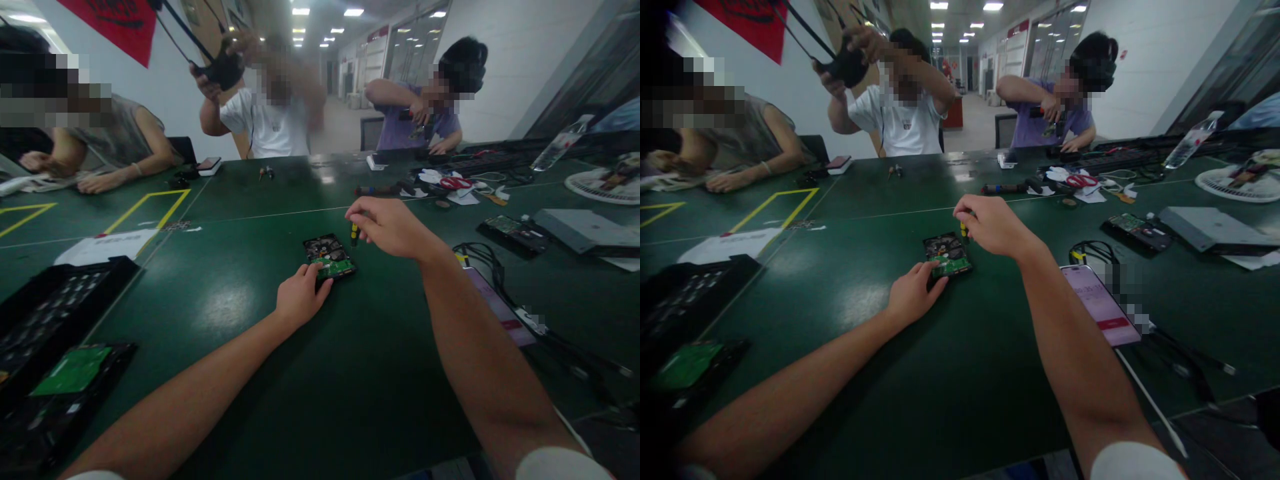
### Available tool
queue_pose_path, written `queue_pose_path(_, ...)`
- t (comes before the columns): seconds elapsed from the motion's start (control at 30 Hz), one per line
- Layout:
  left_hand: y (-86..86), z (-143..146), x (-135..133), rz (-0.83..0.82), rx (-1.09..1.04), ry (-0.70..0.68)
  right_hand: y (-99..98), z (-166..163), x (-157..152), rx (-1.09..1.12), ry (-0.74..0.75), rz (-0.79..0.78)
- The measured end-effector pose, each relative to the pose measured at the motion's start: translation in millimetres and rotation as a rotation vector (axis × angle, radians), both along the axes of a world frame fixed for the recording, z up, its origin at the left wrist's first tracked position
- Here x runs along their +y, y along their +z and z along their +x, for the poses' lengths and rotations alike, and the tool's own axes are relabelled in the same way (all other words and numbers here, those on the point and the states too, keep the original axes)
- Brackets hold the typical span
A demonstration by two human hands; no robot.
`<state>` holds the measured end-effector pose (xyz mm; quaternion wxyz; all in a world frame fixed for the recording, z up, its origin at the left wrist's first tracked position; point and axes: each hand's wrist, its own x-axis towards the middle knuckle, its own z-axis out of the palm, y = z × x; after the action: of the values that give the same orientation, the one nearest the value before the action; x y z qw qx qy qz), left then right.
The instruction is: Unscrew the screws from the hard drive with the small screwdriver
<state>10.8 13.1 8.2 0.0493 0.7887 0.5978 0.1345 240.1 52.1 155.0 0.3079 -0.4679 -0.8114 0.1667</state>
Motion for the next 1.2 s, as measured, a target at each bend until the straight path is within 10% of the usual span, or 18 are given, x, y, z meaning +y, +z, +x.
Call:
queue_pose_path(0.67, -0.2, -1.1, 0.1, 0.01, -0.008, -0.005, 0.7, 0.9, 3.1, -0.119, -0.046, 0.197)
queue_pose_path(1.2, 1.2, -0.7, -0.3, -0.012, -0.005, 0.009, 3.1, 0.4, -1.3, 0.026, 0.021, -0.042)
